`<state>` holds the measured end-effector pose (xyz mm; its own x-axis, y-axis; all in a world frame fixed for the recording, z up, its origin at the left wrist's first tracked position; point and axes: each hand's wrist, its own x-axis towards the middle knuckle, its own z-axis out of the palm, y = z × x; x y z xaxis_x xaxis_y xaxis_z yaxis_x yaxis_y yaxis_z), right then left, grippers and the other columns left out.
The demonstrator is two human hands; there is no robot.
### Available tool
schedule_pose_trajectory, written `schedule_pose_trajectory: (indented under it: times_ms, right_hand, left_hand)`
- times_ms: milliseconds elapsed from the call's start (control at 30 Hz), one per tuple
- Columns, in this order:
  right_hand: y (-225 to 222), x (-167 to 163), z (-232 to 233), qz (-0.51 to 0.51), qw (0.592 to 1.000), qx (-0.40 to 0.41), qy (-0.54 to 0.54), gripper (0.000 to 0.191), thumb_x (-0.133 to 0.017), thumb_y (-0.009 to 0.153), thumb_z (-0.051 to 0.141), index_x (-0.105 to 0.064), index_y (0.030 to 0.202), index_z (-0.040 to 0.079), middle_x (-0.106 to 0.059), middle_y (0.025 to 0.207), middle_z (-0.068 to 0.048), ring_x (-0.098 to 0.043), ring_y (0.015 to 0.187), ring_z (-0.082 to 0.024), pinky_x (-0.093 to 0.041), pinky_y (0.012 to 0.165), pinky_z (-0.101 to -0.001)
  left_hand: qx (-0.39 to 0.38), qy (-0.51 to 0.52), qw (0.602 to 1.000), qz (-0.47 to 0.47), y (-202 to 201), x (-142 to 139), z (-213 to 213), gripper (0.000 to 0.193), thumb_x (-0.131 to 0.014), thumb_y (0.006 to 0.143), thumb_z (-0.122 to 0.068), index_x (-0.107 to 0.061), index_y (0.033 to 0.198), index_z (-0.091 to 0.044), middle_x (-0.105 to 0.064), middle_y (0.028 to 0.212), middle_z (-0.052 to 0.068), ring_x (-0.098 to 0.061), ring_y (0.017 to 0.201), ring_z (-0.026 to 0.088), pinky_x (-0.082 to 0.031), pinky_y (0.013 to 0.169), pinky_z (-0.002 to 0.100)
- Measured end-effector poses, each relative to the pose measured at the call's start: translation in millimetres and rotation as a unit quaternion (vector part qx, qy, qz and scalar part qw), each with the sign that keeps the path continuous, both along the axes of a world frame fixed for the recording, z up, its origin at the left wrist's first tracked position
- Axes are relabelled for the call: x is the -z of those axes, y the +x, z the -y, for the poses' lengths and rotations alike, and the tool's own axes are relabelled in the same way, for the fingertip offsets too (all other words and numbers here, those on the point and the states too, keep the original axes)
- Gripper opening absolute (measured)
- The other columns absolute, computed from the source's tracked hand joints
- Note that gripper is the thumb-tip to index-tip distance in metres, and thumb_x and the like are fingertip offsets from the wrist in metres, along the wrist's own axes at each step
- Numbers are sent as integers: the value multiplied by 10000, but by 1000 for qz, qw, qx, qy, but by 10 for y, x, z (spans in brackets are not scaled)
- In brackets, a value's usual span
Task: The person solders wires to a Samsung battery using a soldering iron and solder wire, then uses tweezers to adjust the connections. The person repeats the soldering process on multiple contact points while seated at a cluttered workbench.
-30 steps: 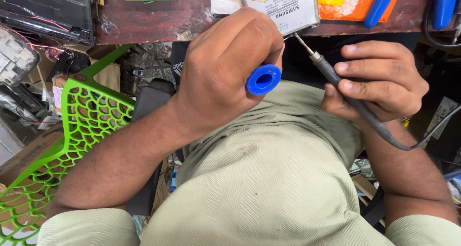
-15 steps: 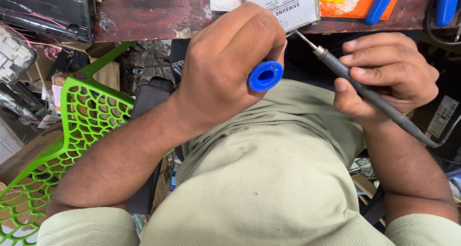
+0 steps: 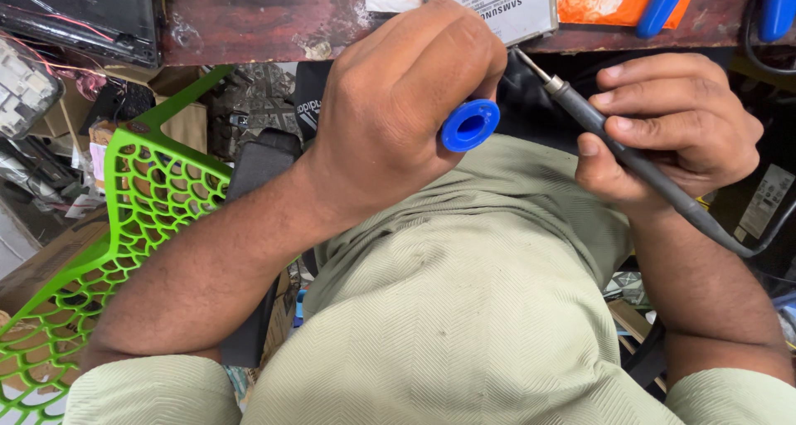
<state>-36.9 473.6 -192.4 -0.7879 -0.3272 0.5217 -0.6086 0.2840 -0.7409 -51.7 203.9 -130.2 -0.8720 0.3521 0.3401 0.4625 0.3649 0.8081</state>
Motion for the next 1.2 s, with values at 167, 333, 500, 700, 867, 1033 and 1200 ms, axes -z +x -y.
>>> schedule_pose_trajectory:
  times_ms: [167, 333, 500, 700, 867, 1033, 1200]
  right_hand:
    - [53, -3, -19, 3, 1000, 0, 2, 227, -844, 778, 48, -626, 838, 39, -720, 833, -161, -763, 864, -358, -623, 761, -413]
    - [133, 61, -60, 20, 1000, 0, 6, 246, -854, 794, 41, -614, 847, 37, -720, 842, -165, -761, 871, -361, -622, 786, -431]
    - [174, 203, -97, 17, 1000, -7, 2, 235, -849, 781, 51, -624, 843, 25, -720, 831, -177, -768, 868, -370, -629, 765, -420]
    - [162, 349, -149, -18, 999, -42, -22, 235, -842, 774, 50, -621, 845, 17, -717, 799, -186, -755, 805, -366, -634, 727, -424]
    - [252, 405, -168, 22, 999, -10, -32, 240, -843, 813, 54, -620, 893, 15, -723, 840, -191, -766, 857, -363, -646, 751, -419]
    - [282, 461, -195, 22, 999, -8, -43, 247, -852, 820, 71, -622, 894, 19, -730, 854, -199, -765, 857, -364, -639, 739, -408]
    - [309, 450, -221, 29, 999, -4, -37, 250, -851, 829, 82, -620, 900, 19, -733, 865, -194, -764, 867, -358, -639, 742, -401]
  left_hand:
    - [5, -6, 1000, -3, 26, -2, 22, 188, -697, 923, 51, -537, 957, -40, -560, 866, 81, -621, 782, 249, -497, 677, 372]
    - [8, -1, 1000, -2, 73, 13, 49, 182, -688, 899, 59, -534, 936, -30, -556, 878, 82, -616, 796, 256, -491, 690, 375]
    - [11, -7, 1000, -2, 95, 89, 56, 197, -669, 853, 86, -530, 935, -27, -549, 883, 91, -608, 808, 262, -486, 703, 374]
    - [18, -5, 1000, 2, 120, 174, 70, 218, -671, 831, 108, -525, 923, -25, -542, 871, 88, -595, 788, 252, -470, 690, 369]
    - [18, 0, 1000, 1, 146, 203, 73, 220, -662, 828, 117, -524, 923, -25, -544, 861, 87, -592, 782, 246, -460, 680, 367]
    - [17, -7, 1000, -3, 169, 213, 71, 220, -664, 829, 113, -528, 926, -31, -547, 858, 79, -592, 779, 243, -457, 679, 368]
    - [13, -8, 1000, -9, 169, 217, 60, 217, -675, 847, 120, -538, 922, -31, -554, 854, 69, -591, 751, 224, -451, 655, 357]
